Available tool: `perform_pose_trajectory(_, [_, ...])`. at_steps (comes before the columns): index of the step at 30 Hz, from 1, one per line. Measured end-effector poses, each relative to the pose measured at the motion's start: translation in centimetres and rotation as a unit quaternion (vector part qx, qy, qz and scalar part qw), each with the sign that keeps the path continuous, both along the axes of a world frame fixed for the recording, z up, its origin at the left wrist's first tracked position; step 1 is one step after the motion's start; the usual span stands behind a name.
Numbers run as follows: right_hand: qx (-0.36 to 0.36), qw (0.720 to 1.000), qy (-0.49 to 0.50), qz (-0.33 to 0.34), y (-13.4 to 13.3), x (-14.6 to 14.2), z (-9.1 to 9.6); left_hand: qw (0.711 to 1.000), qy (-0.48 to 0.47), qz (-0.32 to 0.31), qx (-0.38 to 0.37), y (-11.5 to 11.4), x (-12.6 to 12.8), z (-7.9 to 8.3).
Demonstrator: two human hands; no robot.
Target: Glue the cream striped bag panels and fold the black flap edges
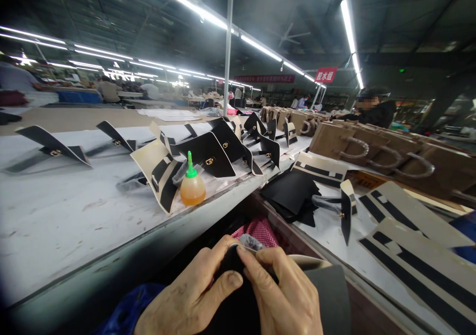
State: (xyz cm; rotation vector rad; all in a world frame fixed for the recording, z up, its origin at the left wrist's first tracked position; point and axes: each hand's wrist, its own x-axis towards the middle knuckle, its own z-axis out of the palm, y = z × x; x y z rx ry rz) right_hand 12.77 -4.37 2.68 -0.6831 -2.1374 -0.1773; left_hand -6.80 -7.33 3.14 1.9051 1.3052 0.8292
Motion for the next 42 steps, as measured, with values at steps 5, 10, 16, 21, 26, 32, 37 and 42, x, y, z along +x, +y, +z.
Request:
perform_pose_trajectory(5, [0.004,1.000,-0.002,0.006,0.0,-0.7,0.1,0.994,0.047,0.057,0.081,0.3,0.4,-1.4])
perform_pose_trajectory(10, [0.001,0.999,0.005,-0.049,-0.2,-0.3,0.3,0.975,0.027,0.118,0.185,0.5,0.2,-2.3])
perform_pose_trajectory(16, [-0.026,0.976,0.099,-0.194,-0.7,1.6,-0.3,0.970,0.018,0.146,0.192,0.1,-0.9,-1.6])
perform_pose_trajectory(21, [-0.059,0.975,0.112,-0.183,-0.6,2.0,-0.8,0.964,-0.004,0.154,0.214,-0.5,-0.7,-1.9])
perform_pose_trajectory(26, [-0.041,0.974,0.134,-0.178,-0.4,1.6,-0.4,0.964,-0.018,0.165,0.210,-0.7,-1.0,-2.3])
perform_pose_trajectory(32, [-0.052,0.975,0.140,-0.166,-0.3,1.6,-0.4,0.972,-0.039,0.166,0.159,-1.0,-0.8,-2.0])
perform_pose_trajectory(37, [-0.080,0.974,0.130,-0.168,0.0,2.9,-0.7,0.969,-0.093,0.176,0.146,-1.2,-1.0,-1.7])
perform_pose_trajectory(42, [-0.084,0.977,0.123,-0.151,0.3,3.7,-0.9,0.963,-0.108,0.183,0.164,-1.2,-1.8,-1.6])
